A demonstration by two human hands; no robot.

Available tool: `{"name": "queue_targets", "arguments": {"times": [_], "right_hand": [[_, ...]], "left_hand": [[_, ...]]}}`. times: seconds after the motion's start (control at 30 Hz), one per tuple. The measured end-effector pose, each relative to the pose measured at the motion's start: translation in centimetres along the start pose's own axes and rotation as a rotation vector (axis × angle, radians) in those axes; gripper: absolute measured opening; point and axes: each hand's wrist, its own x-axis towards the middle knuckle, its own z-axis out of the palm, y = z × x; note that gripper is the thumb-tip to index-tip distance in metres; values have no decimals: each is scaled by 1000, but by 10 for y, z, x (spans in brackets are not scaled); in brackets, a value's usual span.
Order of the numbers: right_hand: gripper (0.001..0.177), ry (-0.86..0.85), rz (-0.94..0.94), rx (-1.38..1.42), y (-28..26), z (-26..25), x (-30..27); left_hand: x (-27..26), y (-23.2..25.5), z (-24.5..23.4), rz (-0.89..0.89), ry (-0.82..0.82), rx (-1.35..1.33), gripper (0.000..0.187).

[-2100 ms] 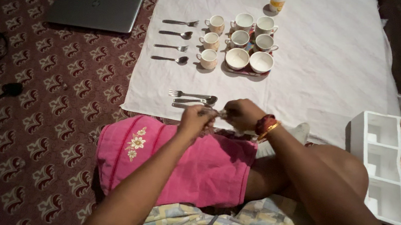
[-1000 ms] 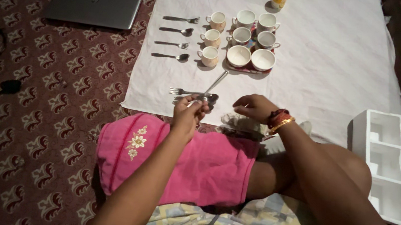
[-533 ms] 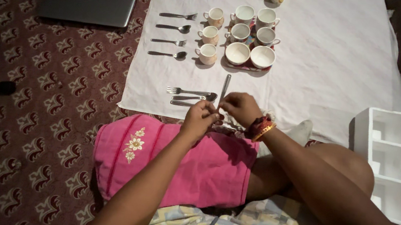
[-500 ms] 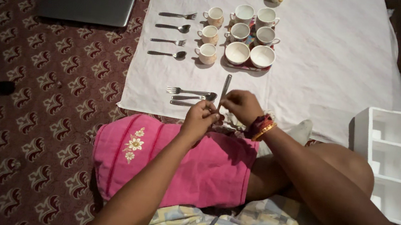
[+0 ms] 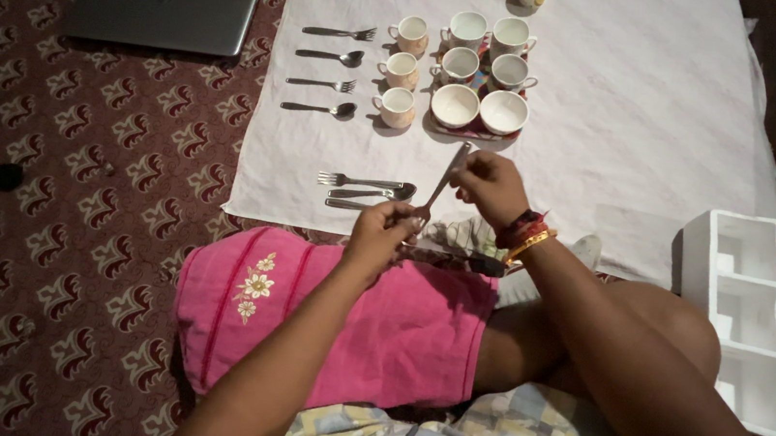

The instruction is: The person sits on the floor and wipes forks and spoons with a cloth, then places them in a neat row on a white sheet. The person also picks up a small container and opens it.

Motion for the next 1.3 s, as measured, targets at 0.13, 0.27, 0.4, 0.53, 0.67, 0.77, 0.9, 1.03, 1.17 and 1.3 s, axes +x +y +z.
{"name": "queue_targets", "arguments": {"times": [0.13,0.27,0.4,0.53,0.67,0.77,0.9,1.03,1.17,1.3], "right_hand": [[6,37,55,125,-10,-15,2],[8,20,116,154,-21,-21,-1],[16,-7,217,36,-27,-20,-1],[21,-138,278,-133,-21,-13,-2],[20,-246,262,-175,-4,-3,-4],[21,-147,269,-120,4,-12,7],[21,93,274,-45,5,-56,31],[17,326,280,113,1,-100,47],[14,467,296,121,-8,-147,69],[10,616,283,123,-17,-198,86]], "left_hand": [[4,1,-3,52,31,-61,19],[0,0,-2,34,38,-16,19],[-3,0,1,76,52,36,19],[-4,2,4,83,111,121,20],[-5,1,6,64,118,108,24],[-6,3,6,146,97,40,37],[-13,15,-8,113,91,-40,51],[-29,48,-46,136,-2,282,48],[-63,84,-102,216,107,808,39],[-93,105,-143,375,136,1072,38]]}}
